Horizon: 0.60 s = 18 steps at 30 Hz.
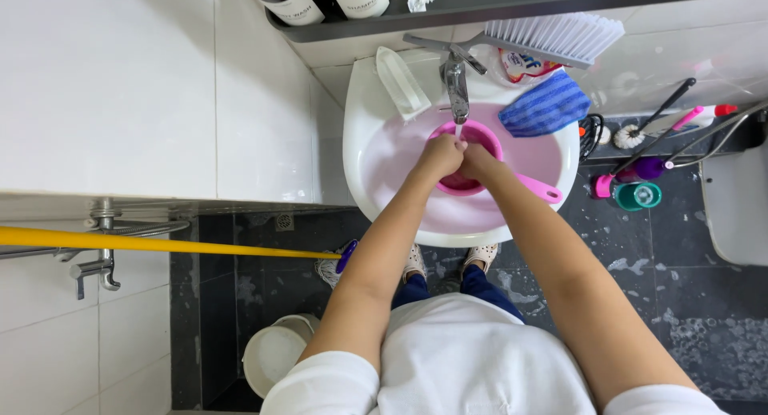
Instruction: The person cleans a toilet by pouring water from a pink scoop onto the seat and lid, then scrubbing with a white brush. They rinse the brush and scoop at the sink, flush the toilet, and wash their hands.
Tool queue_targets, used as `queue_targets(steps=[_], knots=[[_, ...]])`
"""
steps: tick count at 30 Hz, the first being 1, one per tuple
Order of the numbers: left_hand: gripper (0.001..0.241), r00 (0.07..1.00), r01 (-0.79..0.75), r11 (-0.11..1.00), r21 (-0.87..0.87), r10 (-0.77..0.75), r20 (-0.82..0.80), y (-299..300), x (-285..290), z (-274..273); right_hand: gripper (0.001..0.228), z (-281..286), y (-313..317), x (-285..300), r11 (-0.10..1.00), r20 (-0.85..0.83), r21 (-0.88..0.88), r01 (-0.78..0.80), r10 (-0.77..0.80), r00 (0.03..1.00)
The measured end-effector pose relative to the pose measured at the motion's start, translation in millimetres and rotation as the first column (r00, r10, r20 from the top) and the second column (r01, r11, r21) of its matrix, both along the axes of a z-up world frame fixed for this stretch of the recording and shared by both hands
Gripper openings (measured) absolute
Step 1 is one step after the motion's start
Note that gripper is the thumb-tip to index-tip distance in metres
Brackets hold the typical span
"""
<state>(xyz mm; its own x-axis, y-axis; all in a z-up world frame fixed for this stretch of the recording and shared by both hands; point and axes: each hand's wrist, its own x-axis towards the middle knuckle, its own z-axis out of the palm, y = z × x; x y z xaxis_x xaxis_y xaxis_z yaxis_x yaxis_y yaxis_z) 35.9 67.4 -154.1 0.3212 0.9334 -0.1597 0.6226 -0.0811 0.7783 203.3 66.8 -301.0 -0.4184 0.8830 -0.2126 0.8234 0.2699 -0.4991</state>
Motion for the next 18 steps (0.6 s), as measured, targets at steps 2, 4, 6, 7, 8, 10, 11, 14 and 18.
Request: queue_targets(steps=[2,4,6,7,8,10,11,14,18], knots=[[0.03,0.999,-0.023,0.989,-0.144,0.016,-0.052,10,14,-13,0.025,29,-24,2,1.0,0.008,-0.008,0.0,0.001,1.0],[0.032,0.995,-0.047,0.957,-0.285,0.019,-0.098,20,34,-43,0.028,58,-14,-20,0.999,0.036,-0.031,0.013,-0.012,0.999],[0.03,0.985,-0.06,0.928,-0.369,-0.006,-0.174,18,50,-95,0.031,74,-15,-30,0.998,0.06,-0.067,0.01,-0.006,0.998],[0.03,0.984,-0.066,0.93,-0.363,0.001,-0.177,24,51,-94,0.032,81,-8,-33,0.997,0.072,-0.073,0.012,-0.007,0.997],[0.031,0.983,-0.087,0.91,-0.406,0.013,-0.183,30,52,-94,0.034,89,-1,-36,0.997,0.084,-0.078,0.015,-0.008,0.996],[0.032,0.981,-0.107,0.882,-0.459,0.019,-0.191,29,54,-98,0.036,99,-1,-38,0.994,0.108,-0.108,0.029,-0.017,0.994],[0.033,0.982,-0.108,0.863,-0.494,0.016,-0.187,30,57,-101,0.038,101,0,-37,0.992,0.124,-0.119,0.036,-0.021,0.992],[0.035,0.984,-0.106,0.849,-0.518,0.014,-0.177,32,59,-113,0.042,103,0,-35,0.987,0.171,-0.15,0.058,-0.032,0.985],[0.037,0.983,-0.166,0.826,-0.538,0.184,-0.021,25,54,-119,0.049,98,-11,-40,0.978,0.229,-0.187,0.096,-0.052,0.972]])
